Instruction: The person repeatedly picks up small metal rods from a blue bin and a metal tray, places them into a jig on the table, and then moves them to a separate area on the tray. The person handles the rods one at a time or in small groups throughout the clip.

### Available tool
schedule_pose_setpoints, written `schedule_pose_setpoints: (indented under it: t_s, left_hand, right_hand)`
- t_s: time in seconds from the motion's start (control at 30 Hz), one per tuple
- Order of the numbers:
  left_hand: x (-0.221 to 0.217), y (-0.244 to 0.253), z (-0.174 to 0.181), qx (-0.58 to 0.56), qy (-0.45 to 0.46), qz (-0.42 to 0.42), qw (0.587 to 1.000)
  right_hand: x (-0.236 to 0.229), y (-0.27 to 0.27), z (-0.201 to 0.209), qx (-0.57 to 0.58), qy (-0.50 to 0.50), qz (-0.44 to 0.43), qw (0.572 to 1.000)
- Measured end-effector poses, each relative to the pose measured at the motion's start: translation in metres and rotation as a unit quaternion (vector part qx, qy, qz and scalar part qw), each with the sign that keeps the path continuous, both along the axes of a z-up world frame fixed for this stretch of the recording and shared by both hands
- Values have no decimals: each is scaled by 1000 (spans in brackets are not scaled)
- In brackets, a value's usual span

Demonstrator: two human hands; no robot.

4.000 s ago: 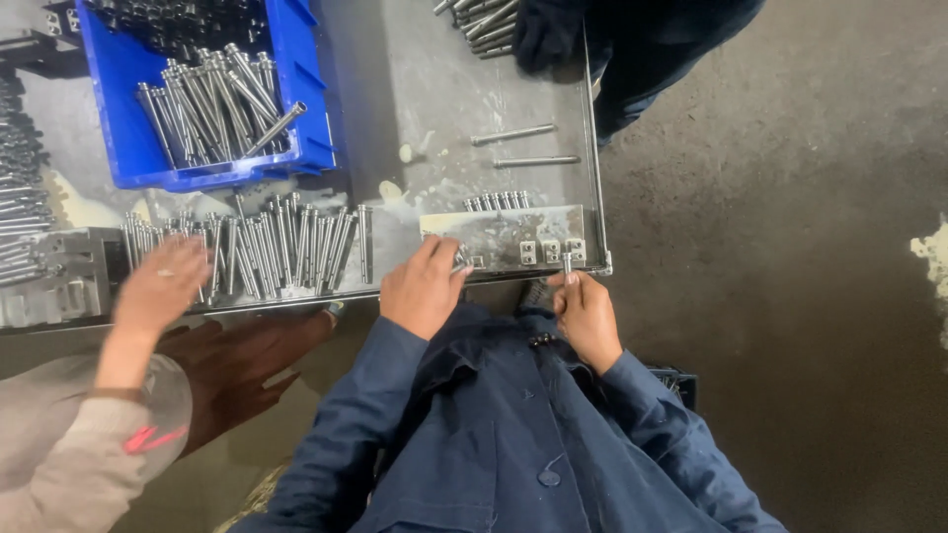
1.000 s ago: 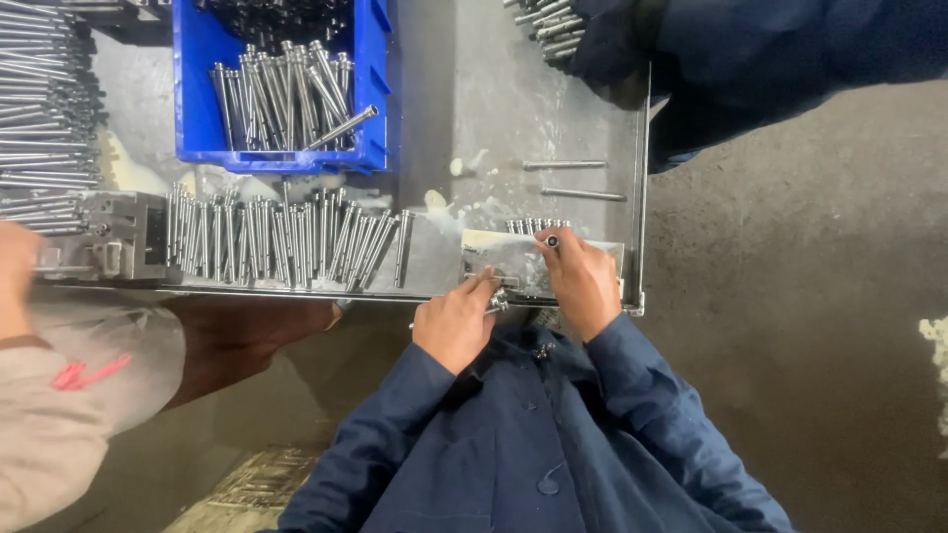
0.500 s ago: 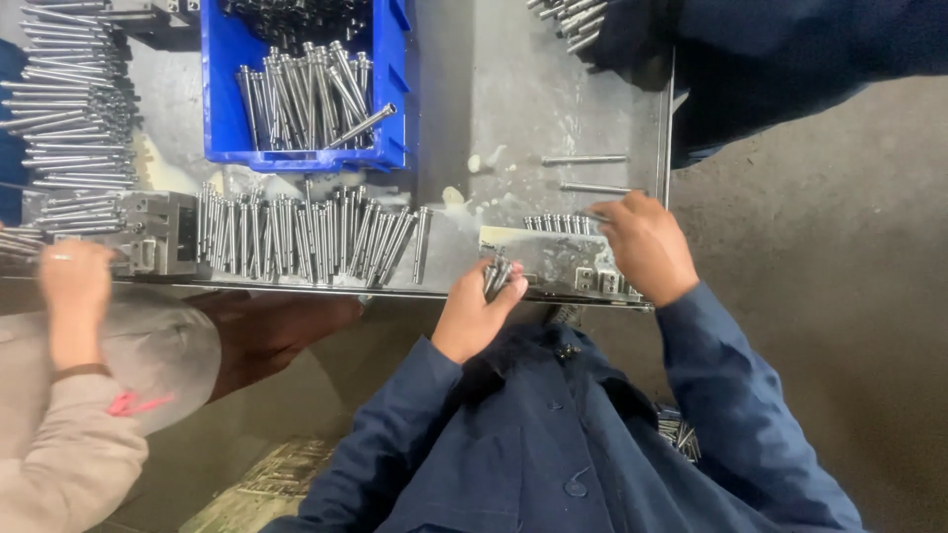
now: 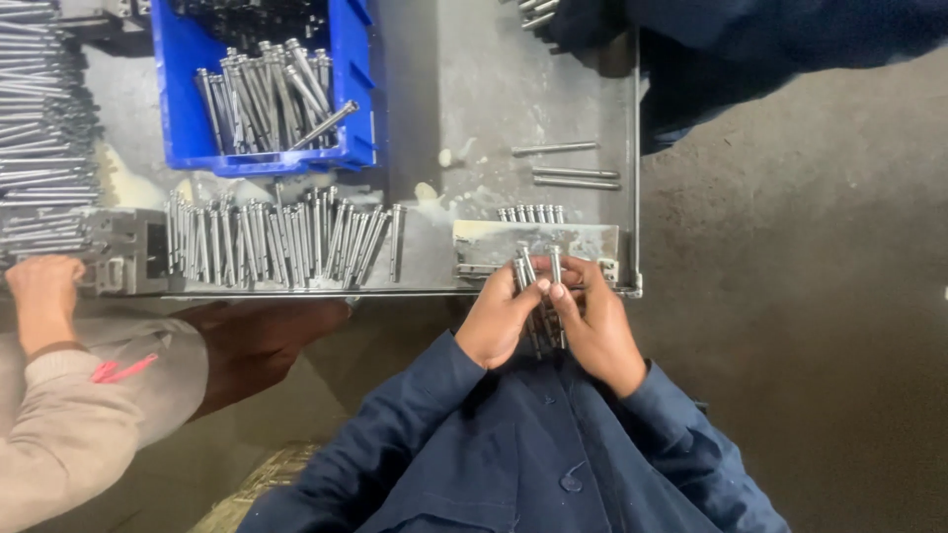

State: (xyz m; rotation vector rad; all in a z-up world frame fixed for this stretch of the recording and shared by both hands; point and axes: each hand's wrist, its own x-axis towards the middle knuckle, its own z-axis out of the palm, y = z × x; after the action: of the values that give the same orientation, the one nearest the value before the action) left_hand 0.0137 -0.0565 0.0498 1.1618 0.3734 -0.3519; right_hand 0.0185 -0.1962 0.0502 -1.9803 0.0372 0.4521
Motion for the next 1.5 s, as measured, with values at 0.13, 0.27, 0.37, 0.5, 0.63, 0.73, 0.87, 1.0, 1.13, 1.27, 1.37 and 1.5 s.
schedule_pose_setpoints:
  t_s: [0.13, 0.27, 0.37, 0.5, 0.63, 0.73, 0.87, 1.0, 1.13, 1.27, 1.37, 1.5]
  left_hand:
    - [-5, 1, -19, 9, -4, -28, 1000]
    - [-11, 7, -18, -38, 38, -16, 998]
    - [-14, 13, -23, -78, 67, 2, 995]
    - [-16, 29, -25, -23, 57, -10, 998]
    - [-5, 60, -22, 432, -144, -180, 872]
    - [-8, 71, -31, 678, -146, -222, 685]
    - [-5, 78, -48, 716, -149, -267, 628]
    - [-11, 77, -58, 721, -191, -277, 606]
    - [-12, 73, -57, 721, -214, -277, 598]
    - [-12, 70, -55, 727, -238, -275, 582]
    - [-9, 65, -56, 722, -257, -264, 585]
    - [-10, 59, -64, 731, -278, -227, 580]
  right_hand:
    - [-6, 1, 8, -8, 38, -9, 999]
    - [-7, 5, 9, -8, 40, 4, 999]
    - [-9, -2, -10, -28, -3, 3, 1000]
    - [-29, -28, -64, -28, 1, -65, 998]
    - [-38, -41, -81, -49, 95, -123, 987]
    - [-40, -33, -90, -43, 92, -133, 986]
    - [-36, -29, -103, -7, 74, -156, 985]
    - [-32, -23, -109, 94, 124, -205, 966]
    - [-29, -22, -99, 150, 151, -221, 952]
    - [-27, -22, -99, 177, 174, -225, 942]
    - [-25, -20, -97, 185, 183, -236, 936]
    - [-26, -18, -95, 194, 184, -249, 931]
